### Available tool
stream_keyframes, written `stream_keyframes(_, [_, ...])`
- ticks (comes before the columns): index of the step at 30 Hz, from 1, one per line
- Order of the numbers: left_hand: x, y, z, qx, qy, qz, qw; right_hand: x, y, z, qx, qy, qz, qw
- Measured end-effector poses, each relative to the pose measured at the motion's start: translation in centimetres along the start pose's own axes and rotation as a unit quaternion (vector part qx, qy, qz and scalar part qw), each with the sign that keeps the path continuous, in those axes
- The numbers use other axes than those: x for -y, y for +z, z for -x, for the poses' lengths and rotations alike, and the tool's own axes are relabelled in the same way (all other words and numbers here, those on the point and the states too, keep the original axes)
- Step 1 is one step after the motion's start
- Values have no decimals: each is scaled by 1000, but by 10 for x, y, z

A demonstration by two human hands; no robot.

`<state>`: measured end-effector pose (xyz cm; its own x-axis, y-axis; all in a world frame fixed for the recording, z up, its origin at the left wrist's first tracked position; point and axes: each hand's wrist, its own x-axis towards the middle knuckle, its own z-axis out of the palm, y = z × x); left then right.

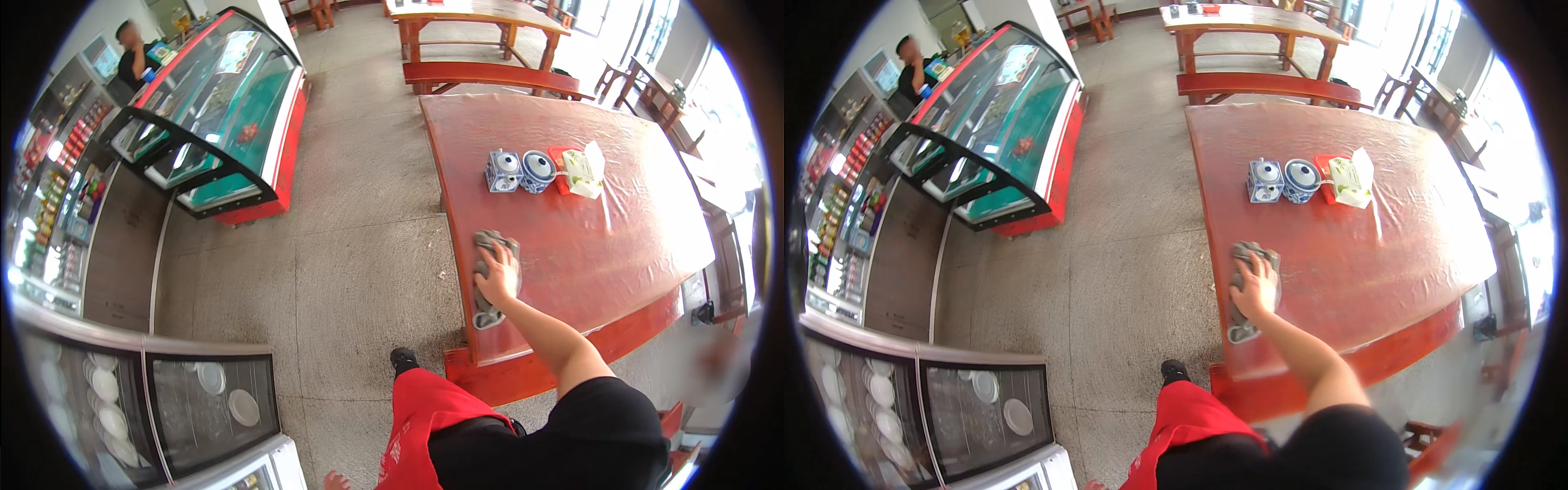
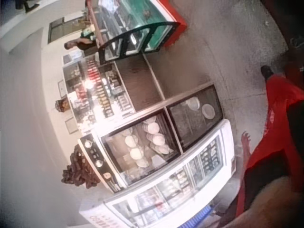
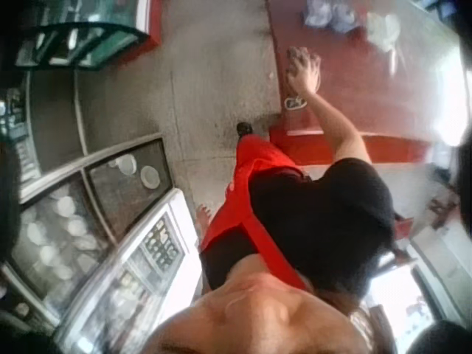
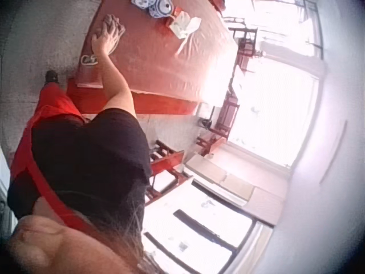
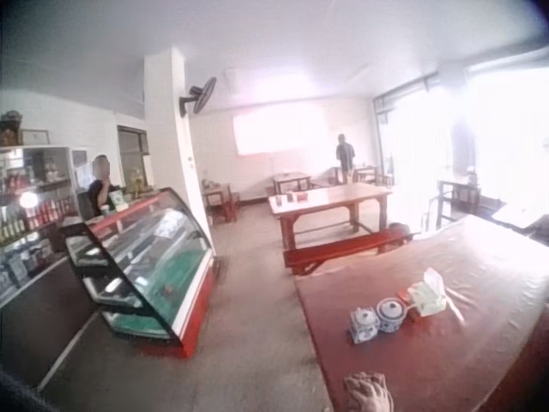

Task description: The person wipes a large wooden table and adjacent benches with a gray cloth. They move a red tray of food scraps and a tissue box aside to reach the surface, then wipe the table top and benches systematically.

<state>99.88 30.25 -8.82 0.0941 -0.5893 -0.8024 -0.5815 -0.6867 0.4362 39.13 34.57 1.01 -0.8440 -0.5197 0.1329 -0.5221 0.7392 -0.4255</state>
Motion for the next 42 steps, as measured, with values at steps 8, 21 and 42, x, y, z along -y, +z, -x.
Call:
stream_keyframes(8, [-234, -23, -77, 23, 157, 91, 983, 127, 60, -121, 189, 240, -575, 759])
stream_keyframes(21, [-504, -40, -301, 134, 148, -197, 960, 85, 41, -183, -324, 180, -406, 835])
stream_keyframes(42, [-959, 339, -326, 328, 492, -317, 741, 59, 103, -509, -121, 257, 22, 958])
